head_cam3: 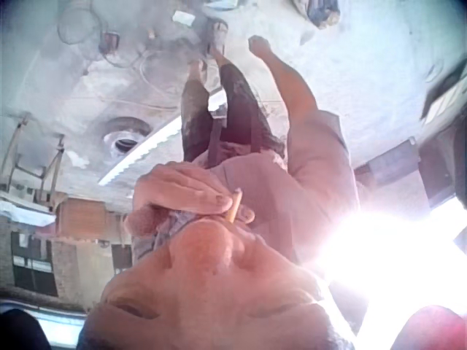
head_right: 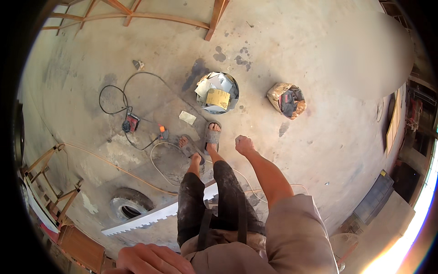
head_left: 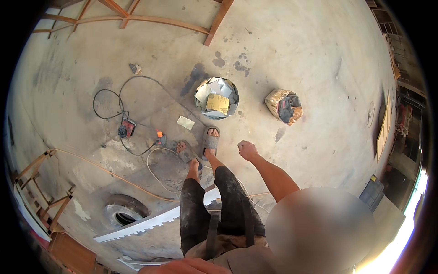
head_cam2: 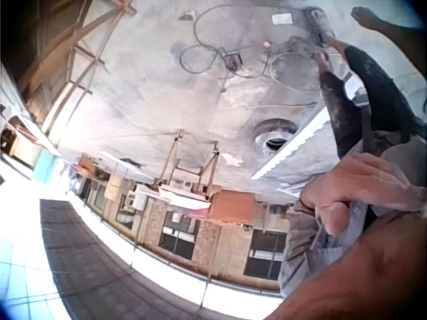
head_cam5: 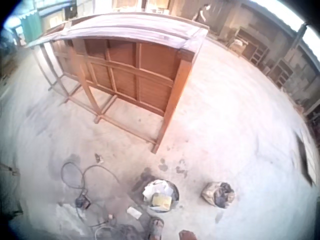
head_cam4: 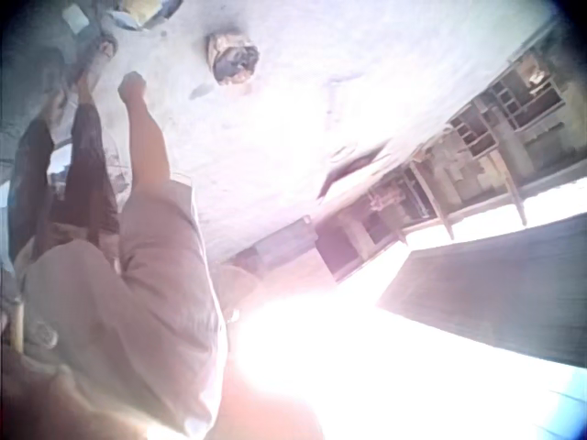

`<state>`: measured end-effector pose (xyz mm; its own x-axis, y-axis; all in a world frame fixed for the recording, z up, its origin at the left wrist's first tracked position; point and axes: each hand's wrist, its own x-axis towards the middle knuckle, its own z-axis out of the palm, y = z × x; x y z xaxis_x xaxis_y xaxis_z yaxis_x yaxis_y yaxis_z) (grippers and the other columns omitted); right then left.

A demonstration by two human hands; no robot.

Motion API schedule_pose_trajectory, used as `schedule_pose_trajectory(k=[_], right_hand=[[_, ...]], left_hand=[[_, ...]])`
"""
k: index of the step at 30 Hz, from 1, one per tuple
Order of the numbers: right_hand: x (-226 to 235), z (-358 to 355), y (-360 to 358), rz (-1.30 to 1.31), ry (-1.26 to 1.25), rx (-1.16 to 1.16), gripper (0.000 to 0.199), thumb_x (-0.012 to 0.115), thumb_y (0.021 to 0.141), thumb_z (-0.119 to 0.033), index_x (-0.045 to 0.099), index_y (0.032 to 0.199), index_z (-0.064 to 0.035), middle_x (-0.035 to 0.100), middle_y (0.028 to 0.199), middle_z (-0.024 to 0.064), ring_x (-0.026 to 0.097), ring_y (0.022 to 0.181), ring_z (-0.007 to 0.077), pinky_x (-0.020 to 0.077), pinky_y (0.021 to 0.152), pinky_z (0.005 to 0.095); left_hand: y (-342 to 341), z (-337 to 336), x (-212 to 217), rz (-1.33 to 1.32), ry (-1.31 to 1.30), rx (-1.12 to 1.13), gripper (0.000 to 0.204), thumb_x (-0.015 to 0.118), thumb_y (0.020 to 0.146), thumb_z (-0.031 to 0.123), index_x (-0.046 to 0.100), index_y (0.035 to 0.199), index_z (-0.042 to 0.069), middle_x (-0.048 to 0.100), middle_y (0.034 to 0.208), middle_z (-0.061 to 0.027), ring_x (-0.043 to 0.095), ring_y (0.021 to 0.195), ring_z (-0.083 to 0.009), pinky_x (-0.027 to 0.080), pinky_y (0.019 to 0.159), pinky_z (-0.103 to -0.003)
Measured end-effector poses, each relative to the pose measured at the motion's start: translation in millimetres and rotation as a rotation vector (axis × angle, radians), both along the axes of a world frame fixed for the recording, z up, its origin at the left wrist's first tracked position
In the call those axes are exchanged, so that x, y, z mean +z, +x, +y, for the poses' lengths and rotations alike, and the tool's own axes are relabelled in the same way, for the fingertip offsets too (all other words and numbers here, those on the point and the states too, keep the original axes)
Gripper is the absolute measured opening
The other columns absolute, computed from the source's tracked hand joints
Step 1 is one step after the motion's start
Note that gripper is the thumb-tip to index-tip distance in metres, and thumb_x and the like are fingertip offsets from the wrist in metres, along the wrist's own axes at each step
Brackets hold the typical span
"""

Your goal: The person uses an electric sander to smooth the surface of a wooden cabinet frame. They then move a standing fan, plug in the sander, and handle sandpaper sheets.

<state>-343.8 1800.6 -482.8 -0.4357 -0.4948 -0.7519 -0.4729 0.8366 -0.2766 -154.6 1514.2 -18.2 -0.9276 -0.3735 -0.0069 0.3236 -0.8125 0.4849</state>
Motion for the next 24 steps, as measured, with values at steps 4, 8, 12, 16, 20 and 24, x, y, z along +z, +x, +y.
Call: schedule_pose_trajectory(k=[4,8,12,16,20,24], right_hand=[[-51,-12,-23,0.056,-0.056,-0.051,0.022,0.051,0.089,-0.022,0.071,0.091,-0.0111,0.07,0.098,0.014,0.067,0.092,0.0371,0.0527,0.085,0.0462],[-97,-40,-46,0.112,-0.034,-0.159,0.026,0.051,0.091,-0.02,0.071,0.105,-0.0113,0.069,0.106,0.0176,0.065,0.1,0.0381,0.0516,0.09,0.0451],[-143,-59,-58,0.025,0.018,-0.218,0.039,0.051,0.089,-0.02,0.063,0.126,-0.0175,0.063,0.122,0.0203,0.06,0.115,0.0371,0.0472,0.1,0.0425],[-187,-69,-56,-0.018,0.08,-0.175,0.049,0.054,0.087,-0.019,0.055,0.137,-0.015,0.06,0.129,0.0201,0.058,0.118,0.0372,0.0458,0.102,0.0423],[-207,-84,-57,-0.003,0.03,-0.257,0.045,0.054,0.086,-0.017,0.056,0.131,-0.0097,0.061,0.125,0.0224,0.059,0.114,0.0398,0.0472,0.098,0.0452],[-201,-105,-54,0.109,-0.09,-0.207,0.035,0.054,0.085,-0.017,0.06,0.117,-0.0054,0.063,0.114,0.0245,0.06,0.106,0.0432,0.049,0.09,0.0495]], left_hand=[[-4,-4,-35,-0.087,0.116,-0.155,0.085,0.027,0.103,0.055,0.06,0.107,-0.024,0.065,0.103,-0.0366,0.068,0.092,-0.0463,0.054,0.086,-0.046],[-18,-9,-82,-0.116,0.184,-0.203,0.089,0.026,0.102,0.058,0.059,0.108,-0.024,0.065,0.103,-0.037,0.067,0.096,-0.0477,0.053,0.088,-0.047],[-2,16,-127,-0.68,0.125,-0.025,0.045,0.051,0.099,0.029,0.055,0.125,-0.008,0.068,0.094,-0.0267,0.069,0.089,-0.0346,0.057,0.076,-0.042],[42,53,-240,-1.441,-0.507,-0.053,0.022,0.064,0.09,0.005,0.065,0.109,-0.007,0.071,0.1,-0.018,0.069,0.09,-0.0274,0.051,0.084,-0.031],[116,96,-323,-1.542,-0.897,-0.022,0.023,0.063,0.088,-0.001,0.067,0.111,-0.001,0.07,0.104,-0.0159,0.067,0.094,-0.0299,0.051,0.086,-0.035],[171,139,-351,-1.619,-1.004,-0.13,0.029,0.061,0.09,0.003,0.064,0.118,0.0,0.068,0.107,-0.0185,0.065,0.096,-0.0352,0.05,0.086,-0.04]])
